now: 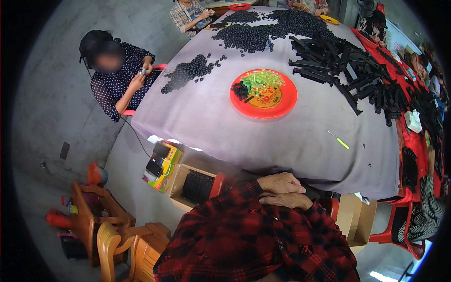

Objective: The person assembles internal components into a black plastic housing using a small adjustment tool.

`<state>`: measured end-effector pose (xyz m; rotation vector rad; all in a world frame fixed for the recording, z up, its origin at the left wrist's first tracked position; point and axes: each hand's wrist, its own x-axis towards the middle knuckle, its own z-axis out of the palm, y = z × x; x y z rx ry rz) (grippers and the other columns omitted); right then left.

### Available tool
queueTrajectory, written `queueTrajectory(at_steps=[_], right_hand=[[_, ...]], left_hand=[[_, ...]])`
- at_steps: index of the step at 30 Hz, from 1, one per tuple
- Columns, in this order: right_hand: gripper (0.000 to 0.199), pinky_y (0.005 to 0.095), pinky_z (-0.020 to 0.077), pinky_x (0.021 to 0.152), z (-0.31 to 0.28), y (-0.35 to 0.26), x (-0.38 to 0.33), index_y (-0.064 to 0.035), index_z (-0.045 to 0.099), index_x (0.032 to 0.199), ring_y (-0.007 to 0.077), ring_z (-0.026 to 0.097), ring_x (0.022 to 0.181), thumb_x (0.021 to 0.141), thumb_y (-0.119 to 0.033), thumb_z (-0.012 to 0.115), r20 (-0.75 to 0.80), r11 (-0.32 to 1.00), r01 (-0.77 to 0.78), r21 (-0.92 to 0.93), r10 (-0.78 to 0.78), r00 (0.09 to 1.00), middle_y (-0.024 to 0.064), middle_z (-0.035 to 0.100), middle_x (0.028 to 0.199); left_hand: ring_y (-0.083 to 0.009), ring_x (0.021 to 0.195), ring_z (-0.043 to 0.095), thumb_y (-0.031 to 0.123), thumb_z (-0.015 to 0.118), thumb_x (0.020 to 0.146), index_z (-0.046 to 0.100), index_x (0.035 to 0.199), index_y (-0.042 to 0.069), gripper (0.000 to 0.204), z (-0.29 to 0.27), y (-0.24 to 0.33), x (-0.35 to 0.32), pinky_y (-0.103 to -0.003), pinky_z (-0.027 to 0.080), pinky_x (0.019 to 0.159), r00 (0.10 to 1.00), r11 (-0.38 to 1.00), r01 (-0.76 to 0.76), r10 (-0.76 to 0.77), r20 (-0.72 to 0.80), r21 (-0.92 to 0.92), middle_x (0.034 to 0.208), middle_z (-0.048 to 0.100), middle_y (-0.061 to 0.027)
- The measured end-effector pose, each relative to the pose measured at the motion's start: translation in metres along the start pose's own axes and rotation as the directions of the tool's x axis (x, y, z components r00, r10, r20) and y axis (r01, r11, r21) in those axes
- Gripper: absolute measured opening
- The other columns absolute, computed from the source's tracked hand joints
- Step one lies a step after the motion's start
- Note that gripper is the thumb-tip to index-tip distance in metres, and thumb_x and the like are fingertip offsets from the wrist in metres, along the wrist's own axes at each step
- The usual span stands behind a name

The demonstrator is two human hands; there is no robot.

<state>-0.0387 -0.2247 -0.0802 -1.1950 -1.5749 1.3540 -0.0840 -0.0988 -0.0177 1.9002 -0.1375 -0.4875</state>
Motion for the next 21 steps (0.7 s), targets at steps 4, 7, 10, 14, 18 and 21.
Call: queueTrajectory(at_steps=[4,7,10,14,18,21], right_hand=[[0.045,0.0307,0.0417,0.111,0.000,0.008,0.001,-0.0045,0.058,0.139,0.0167,0.054,0.127,0.110,-0.037,0.047,0.046,0.997,-0.081,0.007,0.081,0.996,0.0075,0.062,0.134],[0.045,0.0311,0.0441,0.108,-0.005,-0.017,-0.001,-0.0037,0.059,0.137,0.0176,0.056,0.123,0.108,-0.037,0.051,0.010,0.997,-0.065,0.042,0.065,0.998,0.0079,0.064,0.130],[0.045,0.0324,0.0462,0.106,-0.011,-0.044,-0.006,-0.0027,0.060,0.135,0.0191,0.059,0.120,0.106,-0.038,0.056,-0.029,0.980,-0.184,0.078,0.186,0.982,0.0089,0.066,0.127],[0.047,0.0341,0.0465,0.105,-0.012,-0.040,-0.012,-0.0027,0.062,0.134,0.0203,0.059,0.119,0.105,-0.039,0.055,-0.181,0.987,-0.157,-0.020,0.151,0.972,0.0100,0.066,0.125],[0.049,0.0343,0.0466,0.104,-0.012,-0.028,-0.009,-0.0037,0.061,0.136,0.0209,0.059,0.119,0.105,-0.041,0.054,-0.171,0.946,-0.321,0.048,0.325,0.930,0.0101,0.066,0.126],[0.048,0.0339,0.0466,0.104,-0.013,-0.038,-0.006,-0.0046,0.060,0.139,0.0216,0.059,0.120,0.108,-0.040,0.049,-0.179,0.980,-0.191,0.057,0.198,0.964,0.0092,0.065,0.130]], left_hand=[[-0.0175,0.084,0.067,0.038,0.062,0.098,0.072,0.109,-0.001,0.042,-0.001,0.000,0.001,-0.037,0.053,0.081,1.000,1.000,0.006,-0.005,0.031,-0.023,0.092,0.076,-0.0174],[-0.0178,0.087,0.067,0.038,0.061,0.099,0.072,0.110,-0.001,0.042,0.000,-0.006,0.001,-0.037,0.053,0.084,1.000,0.999,-0.003,0.004,0.018,-0.039,0.095,0.076,-0.0171],[-0.0211,0.092,0.069,0.038,0.059,0.099,0.072,0.111,-0.001,0.043,0.000,-0.008,-0.001,-0.037,0.053,0.087,1.000,0.999,-0.028,0.028,-0.009,-0.046,0.099,0.076,-0.0175],[-0.0276,0.099,0.071,0.039,0.057,0.099,0.072,0.115,0.000,0.045,-0.006,0.004,-0.004,-0.038,0.052,0.091,0.996,0.998,-0.067,0.068,-0.051,0.009,0.105,0.075,-0.0179],[-0.0279,0.103,0.071,0.040,0.058,0.097,0.070,0.118,0.001,0.046,-0.010,0.001,-0.005,-0.038,0.052,0.093,0.994,0.996,-0.087,0.088,-0.059,0.022,0.110,0.075,-0.0174],[-0.0290,0.106,0.070,0.041,0.059,0.097,0.069,0.122,0.002,0.048,-0.012,-0.001,-0.007,-0.039,0.052,0.095,0.997,0.997,-0.061,0.063,-0.051,0.043,0.114,0.074,-0.0165]])
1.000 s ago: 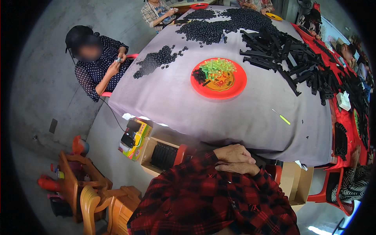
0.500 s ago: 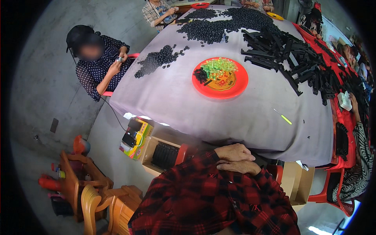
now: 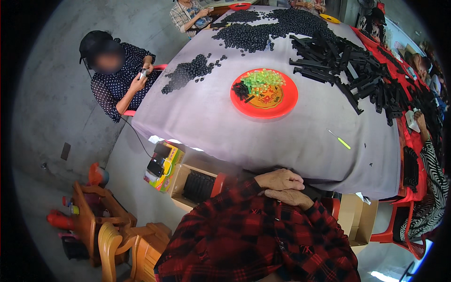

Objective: The person assembles internal components into a black plastic housing using a small adjustment tool.

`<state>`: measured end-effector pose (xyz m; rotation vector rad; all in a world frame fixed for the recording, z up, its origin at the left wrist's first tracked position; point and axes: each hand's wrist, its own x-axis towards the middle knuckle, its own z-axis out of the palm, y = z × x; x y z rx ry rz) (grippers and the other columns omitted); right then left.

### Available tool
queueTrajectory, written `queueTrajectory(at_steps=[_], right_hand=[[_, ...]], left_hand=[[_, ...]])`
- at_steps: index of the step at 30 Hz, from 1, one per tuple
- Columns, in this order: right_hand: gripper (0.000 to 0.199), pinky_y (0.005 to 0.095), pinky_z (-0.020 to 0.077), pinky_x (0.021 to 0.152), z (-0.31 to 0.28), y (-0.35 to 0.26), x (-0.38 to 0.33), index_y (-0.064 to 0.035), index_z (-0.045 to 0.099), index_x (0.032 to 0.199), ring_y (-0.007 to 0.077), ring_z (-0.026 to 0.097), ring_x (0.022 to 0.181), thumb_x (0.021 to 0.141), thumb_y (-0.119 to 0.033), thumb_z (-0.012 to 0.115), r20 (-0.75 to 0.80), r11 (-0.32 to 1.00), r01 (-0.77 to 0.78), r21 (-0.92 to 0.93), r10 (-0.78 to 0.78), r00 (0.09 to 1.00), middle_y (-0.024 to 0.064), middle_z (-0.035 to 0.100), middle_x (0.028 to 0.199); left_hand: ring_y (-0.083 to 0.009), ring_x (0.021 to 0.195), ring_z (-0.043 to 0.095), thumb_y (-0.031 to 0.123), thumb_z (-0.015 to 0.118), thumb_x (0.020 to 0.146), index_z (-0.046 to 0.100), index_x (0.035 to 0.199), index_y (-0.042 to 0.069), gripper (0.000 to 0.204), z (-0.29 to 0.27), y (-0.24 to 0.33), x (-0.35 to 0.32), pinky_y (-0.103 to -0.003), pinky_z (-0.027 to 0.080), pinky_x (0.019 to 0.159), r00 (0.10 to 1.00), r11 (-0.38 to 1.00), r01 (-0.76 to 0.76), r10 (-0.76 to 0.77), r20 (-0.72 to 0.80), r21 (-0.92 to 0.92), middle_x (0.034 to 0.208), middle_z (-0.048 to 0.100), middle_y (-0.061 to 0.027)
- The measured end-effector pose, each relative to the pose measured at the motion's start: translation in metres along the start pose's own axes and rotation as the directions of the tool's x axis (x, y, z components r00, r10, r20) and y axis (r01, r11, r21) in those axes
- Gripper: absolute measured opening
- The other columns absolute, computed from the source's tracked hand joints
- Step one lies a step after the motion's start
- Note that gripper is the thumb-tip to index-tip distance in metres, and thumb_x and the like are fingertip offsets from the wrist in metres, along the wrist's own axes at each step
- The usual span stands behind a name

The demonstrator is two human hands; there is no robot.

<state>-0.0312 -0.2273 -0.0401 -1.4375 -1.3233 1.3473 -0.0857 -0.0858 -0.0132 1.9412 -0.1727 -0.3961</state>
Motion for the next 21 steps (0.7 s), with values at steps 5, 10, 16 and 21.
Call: queueTrajectory(at_steps=[5,10,16,21], right_hand=[[0.056,0.0299,0.0454,0.106,0.015,0.049,0.014,-0.0063,0.061,0.141,0.0161,0.057,0.124,0.106,-0.049,0.053,0.081,0.980,0.057,0.193,-0.074,0.994,0.0077,0.065,0.131],[0.054,0.0293,0.0424,0.110,0.004,0.033,0.018,-0.0066,0.055,0.146,0.0155,0.053,0.129,0.109,-0.045,0.047,0.152,0.978,-0.195,0.075,0.182,0.972,0.0076,0.060,0.139],[0.056,0.0292,0.0396,0.112,0.013,0.071,0.020,-0.0074,0.052,0.149,0.0152,0.050,0.132,0.111,-0.046,0.041,0.188,0.997,0.077,0.023,-0.080,0.979,0.0054,0.058,0.142],[0.056,0.0296,0.0390,0.112,0.017,0.082,0.019,-0.0076,0.052,0.149,0.0147,0.050,0.132,0.110,-0.047,0.041,0.115,0.867,0.432,-0.249,-0.416,0.902,0.0043,0.058,0.142]], left_hand=[[-0.0311,0.112,0.068,0.042,0.060,0.096,0.067,0.128,0.002,0.051,-0.003,0.005,-0.003,-0.039,0.051,0.097,0.988,1.000,0.008,-0.004,0.155,-0.024,0.120,0.072,-0.0183],[-0.0278,0.111,0.068,0.042,0.058,0.097,0.066,0.128,0.000,0.052,-0.004,0.001,-0.002,-0.037,0.051,0.097,0.987,0.998,0.019,-0.009,0.163,-0.061,0.118,0.072,-0.0184],[-0.0247,0.111,0.067,0.042,0.057,0.100,0.066,0.128,0.000,0.052,0.001,-0.009,0.003,-0.036,0.051,0.097,0.989,0.993,0.009,0.008,0.148,-0.117,0.116,0.073,-0.0172],[-0.0246,0.112,0.067,0.041,0.057,0.100,0.066,0.128,0.000,0.050,0.005,-0.019,0.006,-0.036,0.050,0.098,0.992,0.993,0.004,0.011,0.128,-0.119,0.117,0.073,-0.0172]])
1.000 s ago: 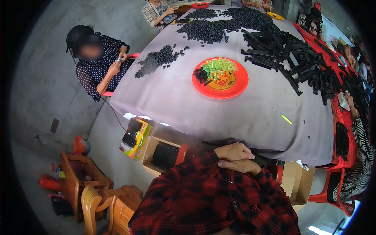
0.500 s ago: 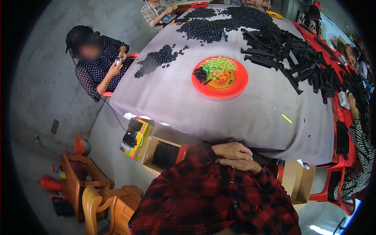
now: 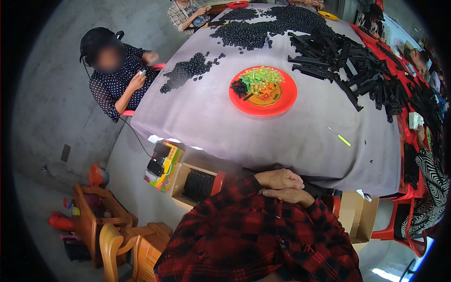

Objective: The person assembles internal components into a black plastic housing using a small adjustment tool.

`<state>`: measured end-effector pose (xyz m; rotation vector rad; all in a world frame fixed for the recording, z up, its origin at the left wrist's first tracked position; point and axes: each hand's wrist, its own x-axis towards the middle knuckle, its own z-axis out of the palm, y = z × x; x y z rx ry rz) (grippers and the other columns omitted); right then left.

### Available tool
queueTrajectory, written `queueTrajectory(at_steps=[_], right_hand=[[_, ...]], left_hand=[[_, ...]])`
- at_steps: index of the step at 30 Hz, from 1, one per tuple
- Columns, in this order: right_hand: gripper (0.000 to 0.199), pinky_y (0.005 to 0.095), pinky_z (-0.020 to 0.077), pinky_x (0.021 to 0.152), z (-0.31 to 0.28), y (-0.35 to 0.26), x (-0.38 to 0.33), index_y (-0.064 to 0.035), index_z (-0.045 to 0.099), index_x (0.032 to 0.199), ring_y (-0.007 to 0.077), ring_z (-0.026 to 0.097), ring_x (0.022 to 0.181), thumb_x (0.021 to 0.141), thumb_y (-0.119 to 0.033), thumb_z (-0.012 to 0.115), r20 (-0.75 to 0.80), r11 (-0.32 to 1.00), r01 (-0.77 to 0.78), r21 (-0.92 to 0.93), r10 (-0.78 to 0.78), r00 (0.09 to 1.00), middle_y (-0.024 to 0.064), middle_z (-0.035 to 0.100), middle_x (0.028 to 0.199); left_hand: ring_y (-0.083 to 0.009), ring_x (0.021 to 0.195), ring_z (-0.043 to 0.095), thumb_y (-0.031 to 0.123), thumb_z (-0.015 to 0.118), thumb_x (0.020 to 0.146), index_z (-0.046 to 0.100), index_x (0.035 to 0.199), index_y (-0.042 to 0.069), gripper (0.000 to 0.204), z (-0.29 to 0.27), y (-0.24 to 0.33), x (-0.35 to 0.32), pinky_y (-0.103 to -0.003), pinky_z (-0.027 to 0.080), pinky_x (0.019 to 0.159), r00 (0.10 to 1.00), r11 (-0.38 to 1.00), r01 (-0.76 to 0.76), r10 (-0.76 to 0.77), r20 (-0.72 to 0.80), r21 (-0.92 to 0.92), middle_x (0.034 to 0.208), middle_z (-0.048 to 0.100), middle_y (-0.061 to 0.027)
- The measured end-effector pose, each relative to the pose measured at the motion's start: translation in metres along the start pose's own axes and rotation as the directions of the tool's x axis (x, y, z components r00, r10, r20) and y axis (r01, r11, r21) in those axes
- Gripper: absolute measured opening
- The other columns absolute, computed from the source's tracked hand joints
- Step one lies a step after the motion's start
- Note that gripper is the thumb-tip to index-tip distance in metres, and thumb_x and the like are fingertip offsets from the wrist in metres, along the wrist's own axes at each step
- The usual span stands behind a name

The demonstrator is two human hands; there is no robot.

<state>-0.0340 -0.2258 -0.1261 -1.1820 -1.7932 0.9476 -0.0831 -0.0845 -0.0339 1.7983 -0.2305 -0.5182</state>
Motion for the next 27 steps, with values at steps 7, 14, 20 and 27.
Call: queueTrajectory(at_steps=[7,14,20,27], right_hand=[[0.055,0.0300,0.0383,0.112,-0.015,-0.026,0.012,-0.0092,0.054,0.148,0.0144,0.050,0.131,0.110,-0.048,0.042,0.237,0.809,-0.540,0.234,0.491,0.838,0.0037,0.059,0.141],[0.054,0.0318,0.0454,0.104,-0.022,-0.052,0.008,-0.0056,0.061,0.139,0.0155,0.059,0.117,0.107,-0.048,0.051,0.083,0.809,-0.476,0.344,0.479,0.874,0.0063,0.068,0.124],[0.053,0.0336,0.0483,0.098,-0.034,-0.067,0.025,-0.0058,0.064,0.135,0.0167,0.062,0.109,0.107,-0.049,0.051,0.223,0.745,-0.630,0.220,0.590,0.776,0.0097,0.069,0.114],[0.046,0.0349,0.0488,0.099,-0.039,-0.081,0.023,-0.0077,0.065,0.132,0.0234,0.062,0.112,0.105,-0.044,0.056,0.044,0.892,-0.414,0.181,0.413,0.909,0.0128,0.068,0.120]], left_hand=[[-0.0262,0.106,0.069,0.039,0.053,0.099,0.069,0.121,0.001,0.047,0.001,0.010,-0.006,-0.037,0.051,0.096,0.999,1.000,-0.014,0.014,-0.039,0.008,0.112,0.074,-0.0171],[-0.0256,0.113,0.067,0.041,0.056,0.100,0.066,0.128,-0.001,0.050,0.003,0.006,-0.001,-0.037,0.050,0.099,1.000,1.000,0.006,-0.005,0.013,-0.008,0.119,0.072,-0.0180],[-0.0232,0.114,0.067,0.031,0.058,0.102,0.068,0.126,-0.001,0.041,-0.001,0.006,-0.003,-0.035,0.050,0.101,1.000,1.000,-0.021,0.021,0.000,-0.023,0.119,0.073,-0.0153],[-0.0202,0.100,0.069,0.031,0.060,0.101,0.068,0.121,-0.002,0.039,-0.001,0.011,-0.007,-0.033,0.053,0.091,0.993,0.998,-0.064,0.063,-0.102,-0.010,0.106,0.074,-0.0159]])
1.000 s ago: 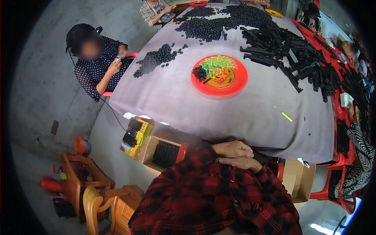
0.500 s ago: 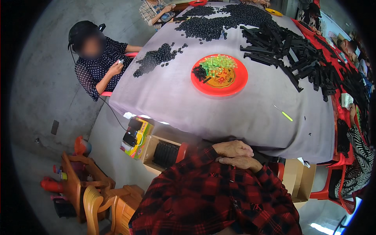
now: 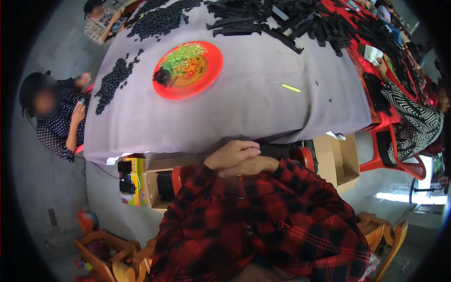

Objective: The person assembles internal components into a black plastic housing using a small adjustment tool.

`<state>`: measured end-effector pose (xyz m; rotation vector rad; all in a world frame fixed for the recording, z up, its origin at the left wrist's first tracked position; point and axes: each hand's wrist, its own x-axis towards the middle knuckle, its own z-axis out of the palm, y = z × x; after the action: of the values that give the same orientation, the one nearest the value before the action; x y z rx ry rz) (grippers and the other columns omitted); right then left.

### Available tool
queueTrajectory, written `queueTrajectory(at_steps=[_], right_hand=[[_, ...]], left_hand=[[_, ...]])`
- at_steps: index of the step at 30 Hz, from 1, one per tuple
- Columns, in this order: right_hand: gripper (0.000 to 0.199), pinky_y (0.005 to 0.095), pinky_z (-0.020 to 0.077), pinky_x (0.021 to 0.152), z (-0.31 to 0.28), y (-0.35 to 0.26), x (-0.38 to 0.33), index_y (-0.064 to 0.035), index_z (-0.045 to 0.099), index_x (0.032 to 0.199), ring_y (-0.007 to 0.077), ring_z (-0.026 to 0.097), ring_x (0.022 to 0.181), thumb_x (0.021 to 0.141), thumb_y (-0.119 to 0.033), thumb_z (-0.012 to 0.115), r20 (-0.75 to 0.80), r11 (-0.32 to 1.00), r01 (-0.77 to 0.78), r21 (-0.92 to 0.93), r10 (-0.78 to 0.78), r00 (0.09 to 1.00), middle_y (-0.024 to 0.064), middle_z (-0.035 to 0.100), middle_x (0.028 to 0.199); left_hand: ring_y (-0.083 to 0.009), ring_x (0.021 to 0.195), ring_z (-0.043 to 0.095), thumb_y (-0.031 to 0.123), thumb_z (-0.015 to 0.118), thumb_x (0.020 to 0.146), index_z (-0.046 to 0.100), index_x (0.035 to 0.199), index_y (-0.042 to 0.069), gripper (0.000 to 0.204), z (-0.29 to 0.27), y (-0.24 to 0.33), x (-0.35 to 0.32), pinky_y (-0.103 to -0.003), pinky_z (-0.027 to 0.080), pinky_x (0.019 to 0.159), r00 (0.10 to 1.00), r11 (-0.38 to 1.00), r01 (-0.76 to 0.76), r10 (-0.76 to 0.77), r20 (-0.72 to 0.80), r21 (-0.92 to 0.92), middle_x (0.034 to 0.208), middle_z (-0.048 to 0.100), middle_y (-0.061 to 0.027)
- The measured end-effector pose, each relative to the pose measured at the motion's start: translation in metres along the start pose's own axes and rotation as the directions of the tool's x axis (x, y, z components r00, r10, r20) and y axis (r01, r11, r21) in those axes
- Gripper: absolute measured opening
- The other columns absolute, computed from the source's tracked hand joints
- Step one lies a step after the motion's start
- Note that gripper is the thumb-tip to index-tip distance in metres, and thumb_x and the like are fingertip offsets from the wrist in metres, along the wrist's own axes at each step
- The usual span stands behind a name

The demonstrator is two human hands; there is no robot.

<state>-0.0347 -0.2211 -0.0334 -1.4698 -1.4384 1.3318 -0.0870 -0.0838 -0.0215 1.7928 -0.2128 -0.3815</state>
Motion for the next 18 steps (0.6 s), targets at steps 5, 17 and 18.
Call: queueTrajectory(at_steps=[5,17,18], right_hand=[[0.046,0.0364,0.0505,0.096,-0.013,-0.043,-0.019,-0.0037,0.068,0.124,0.0268,0.065,0.111,0.100,-0.043,0.063,-0.080,0.974,-0.227,0.009,0.227,0.971,0.0159,0.071,0.115],[0.011,0.0252,0.0506,0.078,-0.159,-0.005,-0.075,-0.0029,0.073,0.102,0.0061,0.060,0.086,0.095,-0.010,0.067,-0.948,0.993,0.049,-0.106,-0.116,0.297,-0.0006,0.071,0.094],[0.012,0.0244,0.0494,0.078,-0.186,0.008,-0.083,-0.0031,0.073,0.101,0.0060,0.059,0.085,0.095,-0.012,0.068,-0.978,0.994,0.007,-0.112,-0.112,0.177,-0.0003,0.070,0.093]], left_hand=[[-0.0148,0.096,0.066,0.019,0.064,0.098,0.068,0.120,-0.003,0.031,-0.001,0.015,-0.001,-0.031,0.053,0.086,0.993,1.000,0.011,-0.011,-0.118,0.004,0.106,0.073,-0.0117],[-0.0154,0.081,0.063,0.007,0.067,0.095,0.069,0.106,-0.003,0.015,-0.030,-0.024,-0.007,-0.030,0.052,0.074,0.574,0.970,-0.220,0.213,-0.791,0.102,0.089,0.065,-0.0068],[-0.0162,0.080,0.063,0.007,0.068,0.095,0.069,0.106,-0.003,0.015,-0.032,-0.023,-0.007,-0.030,0.051,0.073,0.581,0.969,-0.191,0.240,-0.778,0.157,0.089,0.065,-0.0074]])
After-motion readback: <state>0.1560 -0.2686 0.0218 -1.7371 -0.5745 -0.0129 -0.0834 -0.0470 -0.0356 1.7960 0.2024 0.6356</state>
